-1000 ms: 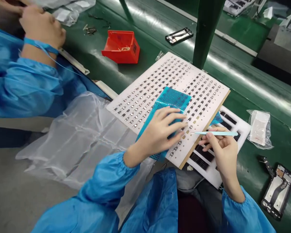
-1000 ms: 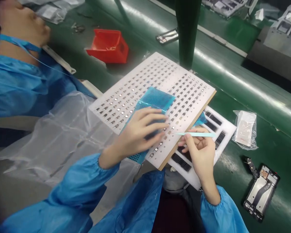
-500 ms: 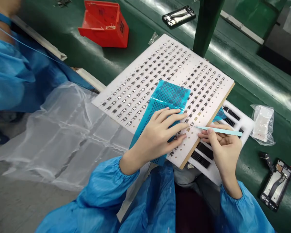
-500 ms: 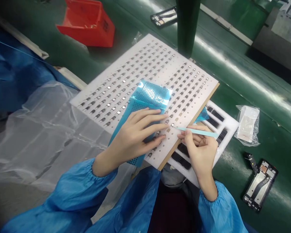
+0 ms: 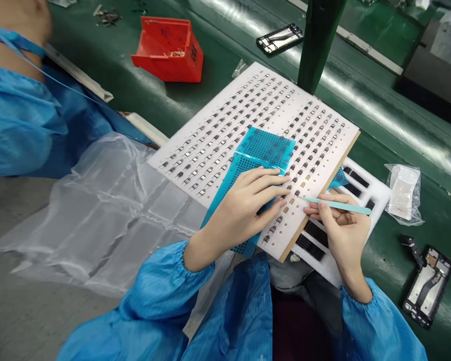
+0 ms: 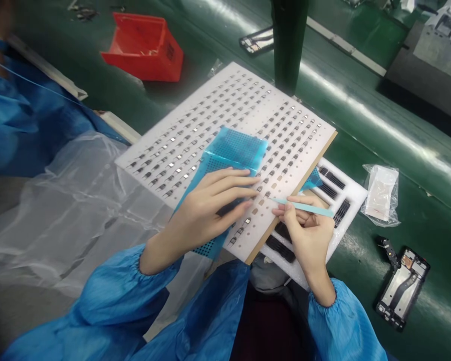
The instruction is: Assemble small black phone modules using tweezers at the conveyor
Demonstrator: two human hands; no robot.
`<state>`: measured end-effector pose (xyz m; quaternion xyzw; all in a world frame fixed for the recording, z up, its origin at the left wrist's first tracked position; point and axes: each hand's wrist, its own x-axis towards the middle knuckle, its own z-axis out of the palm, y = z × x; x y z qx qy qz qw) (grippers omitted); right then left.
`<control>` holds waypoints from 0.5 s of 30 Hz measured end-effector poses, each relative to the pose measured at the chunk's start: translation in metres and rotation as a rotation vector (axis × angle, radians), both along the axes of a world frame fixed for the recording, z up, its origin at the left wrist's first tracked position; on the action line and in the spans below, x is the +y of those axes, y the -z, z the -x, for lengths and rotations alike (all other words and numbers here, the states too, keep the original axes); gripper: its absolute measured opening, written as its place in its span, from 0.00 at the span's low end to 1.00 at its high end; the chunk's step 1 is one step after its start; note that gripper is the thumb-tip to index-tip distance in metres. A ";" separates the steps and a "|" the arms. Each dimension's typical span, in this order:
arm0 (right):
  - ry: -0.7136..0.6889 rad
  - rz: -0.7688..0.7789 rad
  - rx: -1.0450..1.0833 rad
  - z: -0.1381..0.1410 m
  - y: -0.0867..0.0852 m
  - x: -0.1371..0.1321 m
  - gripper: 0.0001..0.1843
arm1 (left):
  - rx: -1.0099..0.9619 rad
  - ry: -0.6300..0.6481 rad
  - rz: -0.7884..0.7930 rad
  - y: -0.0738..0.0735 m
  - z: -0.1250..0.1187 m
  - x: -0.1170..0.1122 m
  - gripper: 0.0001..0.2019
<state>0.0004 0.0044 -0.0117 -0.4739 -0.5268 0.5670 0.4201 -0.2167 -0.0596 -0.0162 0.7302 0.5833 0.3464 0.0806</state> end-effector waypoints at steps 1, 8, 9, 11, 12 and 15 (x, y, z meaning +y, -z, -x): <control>0.008 -0.018 -0.003 0.000 0.000 -0.001 0.16 | -0.003 -0.009 -0.010 0.001 0.000 0.001 0.09; 0.011 -0.119 0.004 -0.006 -0.007 -0.006 0.12 | -0.041 -0.052 -0.053 0.001 -0.004 0.003 0.13; -0.009 -0.120 0.017 -0.008 -0.009 -0.008 0.10 | -0.064 -0.060 -0.070 -0.003 -0.006 0.002 0.14; -0.048 -0.117 0.048 -0.014 -0.015 -0.013 0.08 | -0.116 -0.049 -0.107 -0.012 -0.010 -0.002 0.14; -0.064 -0.111 0.061 -0.018 -0.017 -0.016 0.08 | -0.144 -0.030 -0.120 -0.016 -0.012 -0.004 0.14; -0.084 -0.084 0.078 -0.025 -0.025 -0.024 0.08 | -0.232 0.029 -0.137 -0.028 -0.017 -0.009 0.10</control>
